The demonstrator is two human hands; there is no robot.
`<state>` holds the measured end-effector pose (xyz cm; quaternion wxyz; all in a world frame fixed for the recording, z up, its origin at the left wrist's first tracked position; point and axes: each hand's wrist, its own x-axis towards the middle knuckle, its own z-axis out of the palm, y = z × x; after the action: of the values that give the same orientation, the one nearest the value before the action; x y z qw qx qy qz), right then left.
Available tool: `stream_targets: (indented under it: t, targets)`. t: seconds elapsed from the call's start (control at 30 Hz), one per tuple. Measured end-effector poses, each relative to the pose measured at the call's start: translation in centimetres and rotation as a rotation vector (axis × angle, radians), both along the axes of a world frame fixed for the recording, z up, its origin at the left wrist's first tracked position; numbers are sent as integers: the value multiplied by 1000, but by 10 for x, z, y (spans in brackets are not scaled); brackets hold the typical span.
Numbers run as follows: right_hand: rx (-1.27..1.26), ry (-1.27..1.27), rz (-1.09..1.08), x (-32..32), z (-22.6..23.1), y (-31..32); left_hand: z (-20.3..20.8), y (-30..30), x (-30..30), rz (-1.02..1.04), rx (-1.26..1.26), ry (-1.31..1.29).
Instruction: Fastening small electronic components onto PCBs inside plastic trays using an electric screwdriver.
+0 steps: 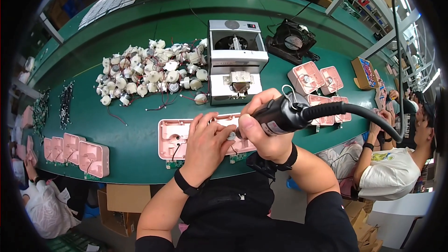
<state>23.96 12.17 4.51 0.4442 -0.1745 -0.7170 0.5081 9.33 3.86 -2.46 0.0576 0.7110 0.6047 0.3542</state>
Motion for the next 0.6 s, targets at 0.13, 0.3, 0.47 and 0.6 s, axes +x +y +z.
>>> stream_targets:
  t: [0.13, 0.3, 0.47, 0.6]
  targets:
    - [-63, -79, -38, 3, 23, 5, -3, 1, 2, 5, 7, -3]
    - [6, 263, -147, -15, 71, 42, -6, 10, 16, 12, 17, -6]
    - [21, 156, -190, -23, 63, 63, 0, 14, 17, 26, -11, -6]
    - [-128, 119, -130, -9, 66, 31, 6, 9, 15, 54, -70, -15]
